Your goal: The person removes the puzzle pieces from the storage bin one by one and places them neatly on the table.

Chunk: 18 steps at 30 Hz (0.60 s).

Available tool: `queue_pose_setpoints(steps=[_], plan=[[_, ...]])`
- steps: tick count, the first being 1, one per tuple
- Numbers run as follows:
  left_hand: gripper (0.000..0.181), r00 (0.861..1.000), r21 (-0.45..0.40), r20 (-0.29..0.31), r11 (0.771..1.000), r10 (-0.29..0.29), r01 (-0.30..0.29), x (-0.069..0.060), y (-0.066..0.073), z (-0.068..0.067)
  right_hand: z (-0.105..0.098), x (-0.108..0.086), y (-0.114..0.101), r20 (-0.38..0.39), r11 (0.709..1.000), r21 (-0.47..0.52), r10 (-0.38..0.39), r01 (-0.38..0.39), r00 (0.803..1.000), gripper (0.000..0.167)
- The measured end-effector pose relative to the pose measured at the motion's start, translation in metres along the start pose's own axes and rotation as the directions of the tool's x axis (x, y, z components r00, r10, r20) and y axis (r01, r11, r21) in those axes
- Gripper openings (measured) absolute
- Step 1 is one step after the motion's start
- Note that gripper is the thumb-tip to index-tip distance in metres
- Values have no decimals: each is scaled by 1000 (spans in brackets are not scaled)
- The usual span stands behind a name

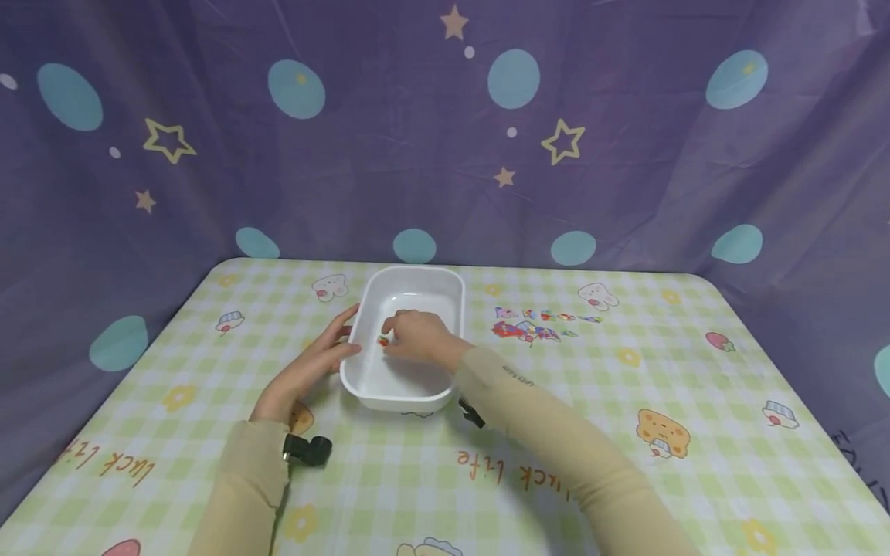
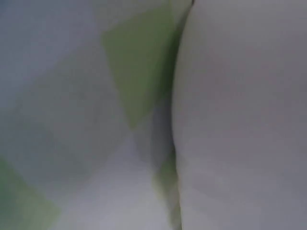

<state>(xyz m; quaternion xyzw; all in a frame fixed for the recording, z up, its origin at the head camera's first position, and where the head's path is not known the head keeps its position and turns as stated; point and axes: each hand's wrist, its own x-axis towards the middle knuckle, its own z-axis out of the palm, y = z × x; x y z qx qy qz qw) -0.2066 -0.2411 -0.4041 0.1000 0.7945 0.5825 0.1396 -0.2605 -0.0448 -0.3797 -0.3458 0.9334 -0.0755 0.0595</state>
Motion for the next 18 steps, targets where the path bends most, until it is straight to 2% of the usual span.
queue_pose_setpoints(steps=[4,9,18], plan=[[66,1000,-10,4,1000,9,-9,0,-1,0,2,1,-3,35,999,-35,-24,26,999,39],[66,1000,-22,6,1000,22,-22,0,-1,-1,5,3,-4,37,997,-66,-46,48,998,39],[66,1000,-4,5,1000,5,-5,0,0,0,8,4,-3,32,994,-69,-78,80,996,23]])
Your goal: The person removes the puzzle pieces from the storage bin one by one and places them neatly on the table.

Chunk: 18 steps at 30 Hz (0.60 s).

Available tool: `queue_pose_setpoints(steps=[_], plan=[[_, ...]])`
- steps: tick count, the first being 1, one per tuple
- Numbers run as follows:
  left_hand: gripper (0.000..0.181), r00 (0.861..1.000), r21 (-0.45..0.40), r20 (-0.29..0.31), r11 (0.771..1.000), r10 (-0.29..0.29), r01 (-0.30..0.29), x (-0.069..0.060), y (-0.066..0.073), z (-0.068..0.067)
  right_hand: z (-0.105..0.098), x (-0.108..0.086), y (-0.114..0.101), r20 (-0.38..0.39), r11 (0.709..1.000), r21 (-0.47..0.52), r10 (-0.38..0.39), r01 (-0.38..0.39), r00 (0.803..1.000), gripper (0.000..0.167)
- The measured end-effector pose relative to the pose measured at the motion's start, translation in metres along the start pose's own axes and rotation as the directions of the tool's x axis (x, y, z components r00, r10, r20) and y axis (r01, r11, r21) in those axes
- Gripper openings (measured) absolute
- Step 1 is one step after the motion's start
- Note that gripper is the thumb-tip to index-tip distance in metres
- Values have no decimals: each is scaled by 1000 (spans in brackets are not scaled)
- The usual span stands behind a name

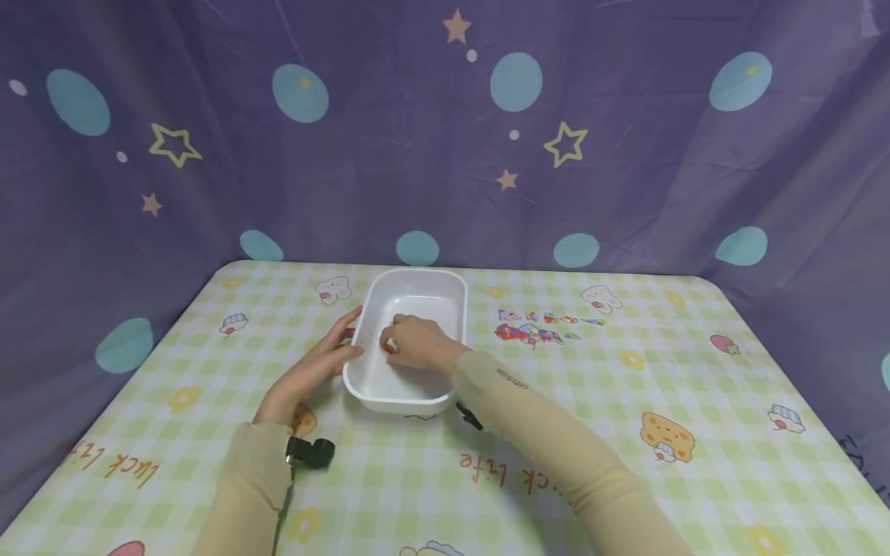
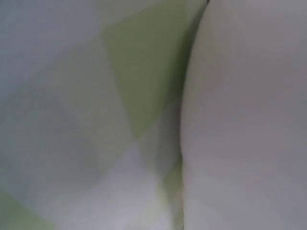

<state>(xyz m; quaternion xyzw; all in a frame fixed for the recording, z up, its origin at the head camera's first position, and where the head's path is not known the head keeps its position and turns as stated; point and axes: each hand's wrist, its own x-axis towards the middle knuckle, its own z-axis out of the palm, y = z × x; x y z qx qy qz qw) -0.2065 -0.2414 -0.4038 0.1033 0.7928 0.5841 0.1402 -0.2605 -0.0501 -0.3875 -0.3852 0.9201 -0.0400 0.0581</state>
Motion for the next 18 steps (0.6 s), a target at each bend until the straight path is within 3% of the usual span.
queue_pose_setpoints(steps=[11,18], plan=[[65,1000,6,-9,1000,-1,1,0,-3,0,0,1,3,-6,994,107,-30,31,1000,10],[65,1000,8,-11,1000,8,-8,0,-1,0,-3,0,3,11,993,116,-10,8,1000,15]])
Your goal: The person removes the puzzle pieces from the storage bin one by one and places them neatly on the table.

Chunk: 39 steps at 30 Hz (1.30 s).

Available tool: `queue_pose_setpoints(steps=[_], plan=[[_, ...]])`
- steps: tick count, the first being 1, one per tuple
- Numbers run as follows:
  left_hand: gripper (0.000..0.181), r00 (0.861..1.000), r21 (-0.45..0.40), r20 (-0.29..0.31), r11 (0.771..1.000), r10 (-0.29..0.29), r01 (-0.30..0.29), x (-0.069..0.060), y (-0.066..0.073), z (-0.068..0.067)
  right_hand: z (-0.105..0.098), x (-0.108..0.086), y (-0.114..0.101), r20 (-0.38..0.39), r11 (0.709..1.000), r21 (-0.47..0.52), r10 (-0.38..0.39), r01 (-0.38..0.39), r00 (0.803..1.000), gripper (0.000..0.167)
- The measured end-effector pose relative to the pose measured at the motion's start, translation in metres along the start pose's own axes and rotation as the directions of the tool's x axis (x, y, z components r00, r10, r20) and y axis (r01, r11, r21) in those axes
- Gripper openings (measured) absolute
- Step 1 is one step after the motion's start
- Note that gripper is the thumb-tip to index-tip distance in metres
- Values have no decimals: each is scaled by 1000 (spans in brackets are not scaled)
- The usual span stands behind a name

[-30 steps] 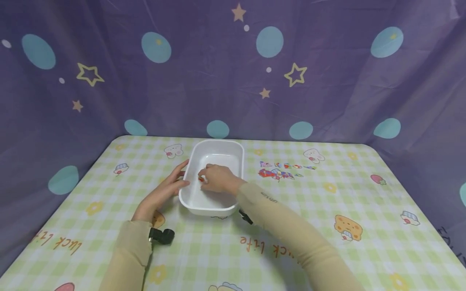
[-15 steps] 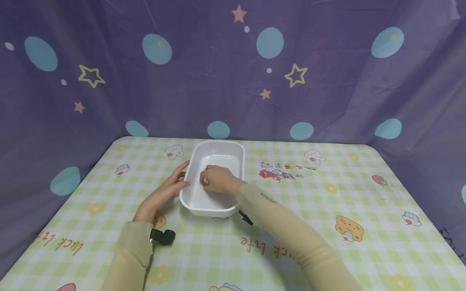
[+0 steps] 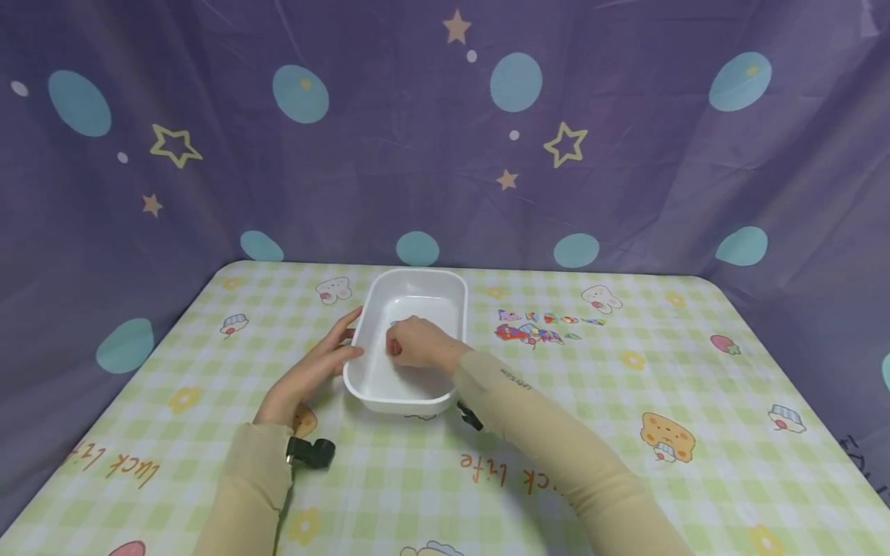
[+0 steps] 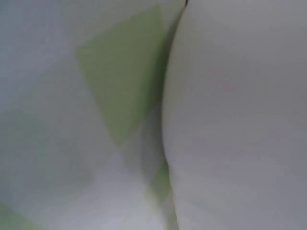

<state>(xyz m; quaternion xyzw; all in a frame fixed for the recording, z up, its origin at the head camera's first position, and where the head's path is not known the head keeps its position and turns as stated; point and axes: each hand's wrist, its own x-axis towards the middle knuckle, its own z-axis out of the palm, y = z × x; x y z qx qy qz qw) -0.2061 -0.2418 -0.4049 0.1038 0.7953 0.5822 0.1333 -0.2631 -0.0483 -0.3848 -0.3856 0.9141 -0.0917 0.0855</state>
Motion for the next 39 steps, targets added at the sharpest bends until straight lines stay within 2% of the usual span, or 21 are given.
queue_pose_setpoints(steps=[7,13,22,28,33,39], plan=[[65,1000,9,-5,1000,-10,10,0,1,0,-4,-4,1,6,1000,-11,8,-8,1000,18],[66,1000,11,-8,1000,-19,19,1,4,0,-19,-15,5,-14,999,43,-5,6,1000,15],[66,999,12,-10,999,-34,34,0,3,0,-36,-34,24,-109,994,91,-42,52,993,13],[65,999,14,-9,999,-33,33,0,2,0,-44,-52,46,-214,986,142,-52,84,975,13],[65,1000,21,-12,999,-27,27,-1,4,0,-52,-66,63,-296,983,168,-20,72,955,15],[65,999,21,-12,999,-30,30,0,4,1,-58,-84,81,-302,978,206,76,-13,950,16]])
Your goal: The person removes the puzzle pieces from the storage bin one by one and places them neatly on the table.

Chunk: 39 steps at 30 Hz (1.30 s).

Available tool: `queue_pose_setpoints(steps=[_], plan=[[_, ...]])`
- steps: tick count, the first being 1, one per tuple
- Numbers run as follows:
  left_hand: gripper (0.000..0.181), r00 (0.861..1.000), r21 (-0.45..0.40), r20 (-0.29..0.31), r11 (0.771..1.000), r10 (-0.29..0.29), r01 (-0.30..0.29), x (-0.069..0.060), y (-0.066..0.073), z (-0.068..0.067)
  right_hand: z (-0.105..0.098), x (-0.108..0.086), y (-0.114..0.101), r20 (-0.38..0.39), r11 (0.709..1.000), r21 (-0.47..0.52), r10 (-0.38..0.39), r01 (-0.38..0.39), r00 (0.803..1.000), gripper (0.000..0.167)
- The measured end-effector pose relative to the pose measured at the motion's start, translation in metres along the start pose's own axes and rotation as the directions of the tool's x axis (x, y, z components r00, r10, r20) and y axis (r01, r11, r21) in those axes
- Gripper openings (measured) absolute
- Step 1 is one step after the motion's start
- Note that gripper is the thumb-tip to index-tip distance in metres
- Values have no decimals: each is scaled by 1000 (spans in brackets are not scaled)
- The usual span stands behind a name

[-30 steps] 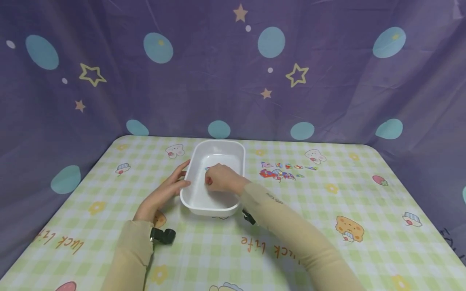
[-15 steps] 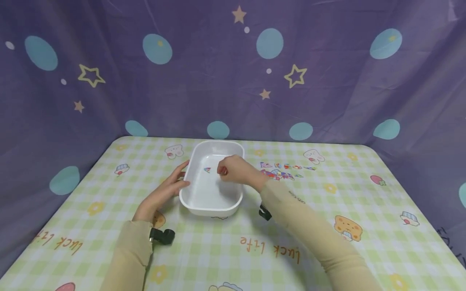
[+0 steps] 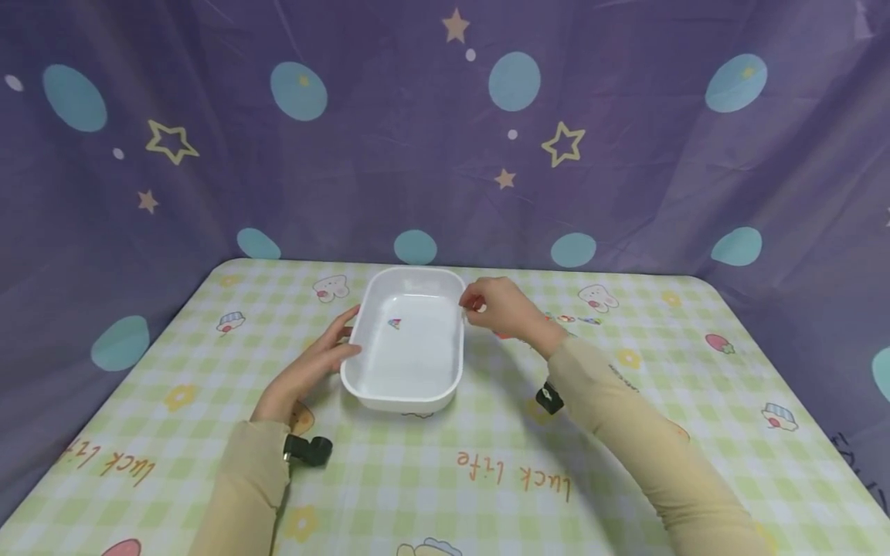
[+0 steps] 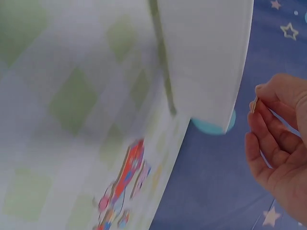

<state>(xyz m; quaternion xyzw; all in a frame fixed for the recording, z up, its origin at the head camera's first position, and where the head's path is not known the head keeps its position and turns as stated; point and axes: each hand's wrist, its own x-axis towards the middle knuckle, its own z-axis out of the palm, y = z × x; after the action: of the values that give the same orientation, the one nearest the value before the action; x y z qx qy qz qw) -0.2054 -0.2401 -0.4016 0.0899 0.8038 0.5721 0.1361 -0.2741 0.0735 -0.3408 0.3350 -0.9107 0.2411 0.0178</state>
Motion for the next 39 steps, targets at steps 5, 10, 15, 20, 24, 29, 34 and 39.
queue_pose_setpoints(steps=[5,10,15,20,24,29,34,39], plan=[[65,1000,1,-2,1000,-4,4,0,0,1,-8,-13,18,-20,999,0,47,-47,999,16],[65,1000,0,-4,1000,-5,5,0,-1,1,-13,-27,38,-32,996,-20,82,-83,996,16],[66,1000,-8,-4,1000,-5,5,1,-1,1,-19,-42,56,-48,993,-51,104,-106,993,16],[66,1000,-7,-4,1000,-12,12,1,0,1,-22,-56,75,-58,987,-74,135,-139,989,16],[66,1000,-10,-1,1000,-8,8,1,0,1,-24,-66,91,-54,981,-81,171,-175,984,17],[66,1000,-9,-2,1000,-8,8,0,2,1,-26,-78,107,-55,972,-96,209,-213,976,18],[66,1000,-4,-4,1000,-12,12,-1,2,1,-26,-89,123,-59,964,-122,230,-236,971,17],[66,1000,-11,-3,1000,-14,14,-1,2,1,-25,-97,133,-65,960,-111,251,-257,966,17]])
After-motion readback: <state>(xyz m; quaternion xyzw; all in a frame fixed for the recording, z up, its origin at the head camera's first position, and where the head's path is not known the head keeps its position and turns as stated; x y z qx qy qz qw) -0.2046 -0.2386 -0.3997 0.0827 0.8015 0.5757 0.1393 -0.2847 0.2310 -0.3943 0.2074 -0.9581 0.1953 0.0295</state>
